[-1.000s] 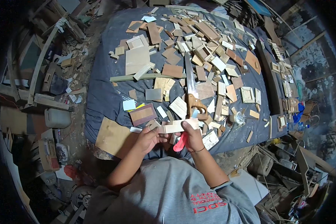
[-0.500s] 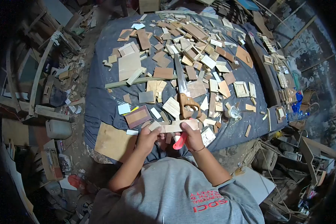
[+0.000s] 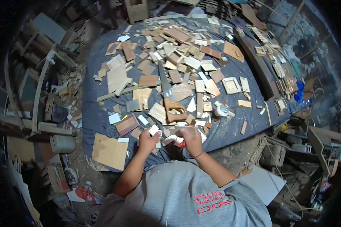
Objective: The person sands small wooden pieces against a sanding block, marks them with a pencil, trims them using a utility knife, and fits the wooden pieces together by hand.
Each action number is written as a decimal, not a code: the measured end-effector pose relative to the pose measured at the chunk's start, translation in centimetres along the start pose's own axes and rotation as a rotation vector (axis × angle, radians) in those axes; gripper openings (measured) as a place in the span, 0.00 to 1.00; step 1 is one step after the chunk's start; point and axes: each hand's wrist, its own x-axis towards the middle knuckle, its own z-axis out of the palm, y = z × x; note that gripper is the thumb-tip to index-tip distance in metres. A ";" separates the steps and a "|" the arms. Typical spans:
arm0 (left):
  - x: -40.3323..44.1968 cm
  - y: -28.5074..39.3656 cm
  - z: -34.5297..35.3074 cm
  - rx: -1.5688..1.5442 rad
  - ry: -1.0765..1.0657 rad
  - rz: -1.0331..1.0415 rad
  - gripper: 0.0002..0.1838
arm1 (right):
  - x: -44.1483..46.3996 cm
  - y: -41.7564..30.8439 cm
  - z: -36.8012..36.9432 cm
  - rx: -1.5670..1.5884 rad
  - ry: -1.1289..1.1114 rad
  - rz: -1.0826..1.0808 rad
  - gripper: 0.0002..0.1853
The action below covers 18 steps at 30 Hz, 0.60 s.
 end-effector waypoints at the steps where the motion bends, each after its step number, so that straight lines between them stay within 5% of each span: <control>1: 0.4 -0.3 0.9 -0.055 -0.045 -0.015 0.08 | 0.5 0.7 -1.2 0.068 0.086 0.002 0.12; 7: 2.6 0.9 6.0 0.044 -0.268 -0.108 0.06 | 1.7 0.9 -8.4 0.323 0.173 0.312 0.11; 16: 1.7 3.2 9.6 -0.345 -0.366 -0.276 0.11 | 2.3 6.6 -12.3 -0.123 -0.144 0.280 0.17; 18: 1.2 3.6 10.1 -0.385 -0.369 -0.278 0.11 | 3.2 8.1 -12.5 -0.320 -0.121 0.001 0.26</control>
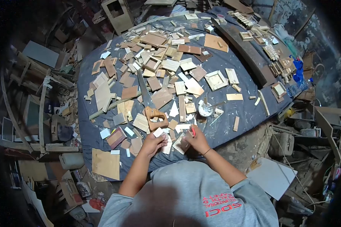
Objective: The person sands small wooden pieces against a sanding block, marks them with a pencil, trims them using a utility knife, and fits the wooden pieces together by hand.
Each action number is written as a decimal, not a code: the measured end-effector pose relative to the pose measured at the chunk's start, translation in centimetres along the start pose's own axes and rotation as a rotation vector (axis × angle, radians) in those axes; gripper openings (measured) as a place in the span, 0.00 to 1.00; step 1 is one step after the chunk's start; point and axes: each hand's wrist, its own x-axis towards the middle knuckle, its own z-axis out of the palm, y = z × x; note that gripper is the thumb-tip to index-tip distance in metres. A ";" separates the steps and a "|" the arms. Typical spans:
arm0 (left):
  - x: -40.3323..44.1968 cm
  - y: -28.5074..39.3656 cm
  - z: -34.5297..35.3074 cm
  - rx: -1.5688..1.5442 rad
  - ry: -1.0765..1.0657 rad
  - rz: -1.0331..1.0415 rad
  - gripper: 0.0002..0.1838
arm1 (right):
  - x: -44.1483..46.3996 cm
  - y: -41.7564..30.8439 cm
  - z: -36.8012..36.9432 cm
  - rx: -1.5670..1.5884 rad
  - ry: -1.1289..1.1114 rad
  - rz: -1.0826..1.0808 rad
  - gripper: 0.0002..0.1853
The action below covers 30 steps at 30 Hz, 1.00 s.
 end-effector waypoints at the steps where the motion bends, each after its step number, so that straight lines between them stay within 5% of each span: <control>1: -0.2 -0.1 0.3 -0.047 -0.013 0.007 0.11 | 0.1 -0.2 -0.4 0.008 -0.002 0.002 0.26; 3: -0.3 -0.3 0.8 -0.107 -0.026 0.010 0.11 | 0.3 -1.0 -1.7 -0.166 0.132 -0.001 0.34; 8: -0.2 -1.6 2.4 -0.265 -0.089 0.057 0.12 | 0.9 1.1 -2.9 -0.101 0.000 -0.003 0.34; 10: 0.1 -2.4 2.9 -0.305 -0.070 -0.002 0.12 | 0.7 0.1 -3.2 -0.574 0.010 -0.130 0.33; 12: 0.4 -3.3 3.6 -0.341 -0.063 0.008 0.11 | 0.8 -0.5 -3.1 -0.581 0.094 -0.250 0.29; 14: 0.7 -4.2 4.2 -0.447 -0.010 -0.029 0.11 | 1.6 -0.5 -2.9 0.010 -0.128 -0.353 0.23; 15: 0.7 -4.4 4.5 -0.447 -0.002 -0.036 0.10 | 1.6 -3.0 -3.6 0.288 -0.252 -0.168 0.17; 24: 0.1 -4.4 5.4 -0.354 0.015 -0.011 0.15 | 2.1 -2.7 -2.0 0.395 -0.335 0.061 0.06; 30: -1.2 -4.0 2.4 0.013 0.210 0.020 0.16 | 2.5 -1.6 -0.4 0.808 -0.351 0.217 0.04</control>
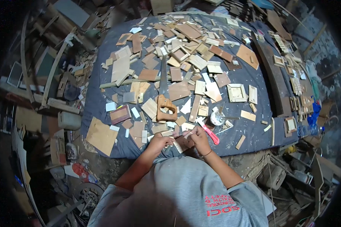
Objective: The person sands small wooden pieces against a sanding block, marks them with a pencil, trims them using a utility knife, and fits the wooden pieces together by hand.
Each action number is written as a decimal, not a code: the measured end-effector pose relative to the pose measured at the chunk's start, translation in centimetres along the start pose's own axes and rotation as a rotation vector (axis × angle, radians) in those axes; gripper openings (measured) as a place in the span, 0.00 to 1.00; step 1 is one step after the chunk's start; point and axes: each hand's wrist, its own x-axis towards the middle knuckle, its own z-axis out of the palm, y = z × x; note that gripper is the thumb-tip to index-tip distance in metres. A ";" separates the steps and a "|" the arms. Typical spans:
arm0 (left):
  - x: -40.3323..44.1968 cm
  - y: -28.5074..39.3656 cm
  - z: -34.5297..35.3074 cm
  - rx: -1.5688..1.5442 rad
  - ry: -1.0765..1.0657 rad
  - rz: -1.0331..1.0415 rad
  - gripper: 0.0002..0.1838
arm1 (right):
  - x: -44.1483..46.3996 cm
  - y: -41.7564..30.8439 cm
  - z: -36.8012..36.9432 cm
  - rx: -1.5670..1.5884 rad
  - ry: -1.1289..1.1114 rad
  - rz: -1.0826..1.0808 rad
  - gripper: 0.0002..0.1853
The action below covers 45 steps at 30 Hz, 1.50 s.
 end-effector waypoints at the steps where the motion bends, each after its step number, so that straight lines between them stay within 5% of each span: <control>1: -0.2 -0.1 -0.4 -0.060 -0.013 0.027 0.17 | 0.2 0.2 0.4 -0.045 -0.014 -0.026 0.04; 4: 0.0 -1.7 -3.2 0.051 -0.101 0.048 0.17 | 0.2 0.0 2.3 -0.084 -0.014 0.084 0.05; 5: -0.7 -1.7 -3.7 0.067 -0.125 0.076 0.16 | 1.1 3.0 1.2 -0.331 -0.031 0.000 0.07; 6: -1.2 -1.7 -4.3 0.070 -0.148 0.027 0.14 | 0.0 -1.0 5.0 -0.268 -0.065 0.052 0.08; 8: -2.0 -2.2 -5.7 -0.012 -0.149 -0.036 0.12 | 1.1 0.8 5.6 -0.661 -0.217 -0.183 0.06; 10: -3.5 -2.0 -6.8 0.026 -0.152 -0.060 0.19 | 0.9 0.0 9.3 -0.488 -0.301 0.121 0.09; 16: -5.8 -2.0 -14.0 0.004 -0.046 -0.007 0.09 | 4.2 2.7 18.2 -0.747 -0.473 0.308 0.12; 19: -6.2 -2.0 -18.8 -0.088 0.224 0.000 0.09 | 6.7 6.2 23.0 -0.706 -0.517 0.218 0.12; 20: -6.2 -2.6 -20.9 -0.016 0.358 0.131 0.11 | 7.8 7.8 24.3 -0.760 -0.537 0.199 0.12; 21: -5.1 -4.9 -23.3 0.100 0.592 0.593 0.15 | 8.6 8.3 26.4 -0.819 -0.565 0.104 0.13; 23: -4.4 -7.2 -29.6 0.225 0.817 0.354 0.18 | 10.3 11.3 29.3 -0.855 -0.620 0.062 0.13; 24: -6.3 -4.1 -30.1 0.003 0.846 0.286 0.17 | 11.2 12.8 30.4 -0.906 -0.648 0.034 0.13; 25: -5.8 -4.4 -32.3 0.098 0.857 0.489 0.16 | 11.6 13.5 31.7 -0.865 -0.634 0.047 0.14; 28: -6.4 1.6 -33.1 0.249 0.840 0.474 0.16 | 12.3 15.5 33.1 -0.891 -0.500 0.028 0.15; 34: 0.5 7.1 -30.9 0.935 0.456 0.759 0.23 | 9.2 14.8 27.8 -0.773 -0.361 0.107 0.11; 37: 3.9 5.7 -31.1 1.120 0.420 0.744 0.24 | 6.2 12.5 24.6 -0.606 -0.188 0.309 0.04; 39: 3.8 6.3 -31.6 1.159 0.376 0.772 0.24 | 4.1 11.5 22.1 -0.727 -0.124 -0.020 0.05; 42: 3.2 6.0 -33.2 1.163 0.368 0.731 0.23 | 0.7 9.0 20.1 -0.504 0.223 0.282 0.04; 45: 0.1 8.2 -34.1 1.197 0.582 0.575 0.23 | -0.8 8.5 18.7 -0.252 0.390 0.250 0.02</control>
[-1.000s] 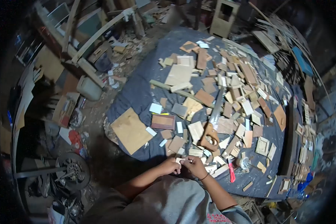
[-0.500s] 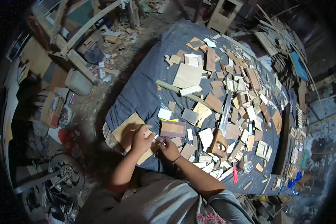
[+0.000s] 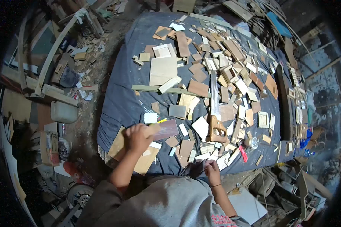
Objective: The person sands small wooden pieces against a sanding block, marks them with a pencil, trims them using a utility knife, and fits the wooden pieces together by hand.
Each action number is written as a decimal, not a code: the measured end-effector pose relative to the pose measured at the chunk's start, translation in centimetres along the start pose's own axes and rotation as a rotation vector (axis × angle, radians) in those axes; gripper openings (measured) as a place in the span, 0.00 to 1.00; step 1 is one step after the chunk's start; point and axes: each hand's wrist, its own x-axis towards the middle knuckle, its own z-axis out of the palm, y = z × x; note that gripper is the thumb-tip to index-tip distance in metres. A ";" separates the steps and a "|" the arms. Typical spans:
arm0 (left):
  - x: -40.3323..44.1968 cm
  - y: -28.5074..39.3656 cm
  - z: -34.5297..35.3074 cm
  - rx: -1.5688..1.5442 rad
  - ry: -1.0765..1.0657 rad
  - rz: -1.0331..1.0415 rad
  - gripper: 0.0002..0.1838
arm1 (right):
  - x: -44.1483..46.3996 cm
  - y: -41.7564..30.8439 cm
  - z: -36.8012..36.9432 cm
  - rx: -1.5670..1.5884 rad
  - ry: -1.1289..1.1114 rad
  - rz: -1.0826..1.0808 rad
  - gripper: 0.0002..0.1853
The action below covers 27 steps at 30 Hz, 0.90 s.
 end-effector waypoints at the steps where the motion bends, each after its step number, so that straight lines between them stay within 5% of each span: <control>1: -0.1 -0.3 -0.3 0.073 0.083 -0.045 0.24 | -0.1 0.0 -0.4 0.070 0.038 0.044 0.03; 3: 0.4 -0.2 -0.2 0.199 0.183 -0.041 0.27 | -0.3 0.3 -0.7 0.151 -0.033 0.051 0.07; 7: 3.1 2.4 1.0 -0.041 -0.140 0.241 0.35 | -0.2 -2.5 1.9 0.275 -0.122 0.072 0.06; 12: 5.2 4.8 3.7 0.240 -0.407 0.209 0.39 | -0.1 -6.6 4.1 0.415 -0.397 -0.096 0.08; 17: 5.8 5.5 3.1 0.280 -0.449 0.294 0.32 | -1.9 -9.7 4.5 0.212 -0.304 -0.213 0.21; 25: 5.3 7.9 1.5 -0.305 -0.750 0.080 0.22 | -3.3 -11.7 4.4 0.077 -0.329 -0.393 0.18; 27: 4.1 8.6 1.3 -0.864 -0.817 -0.163 0.29 | -3.6 -12.0 4.9 0.103 -0.316 -0.407 0.18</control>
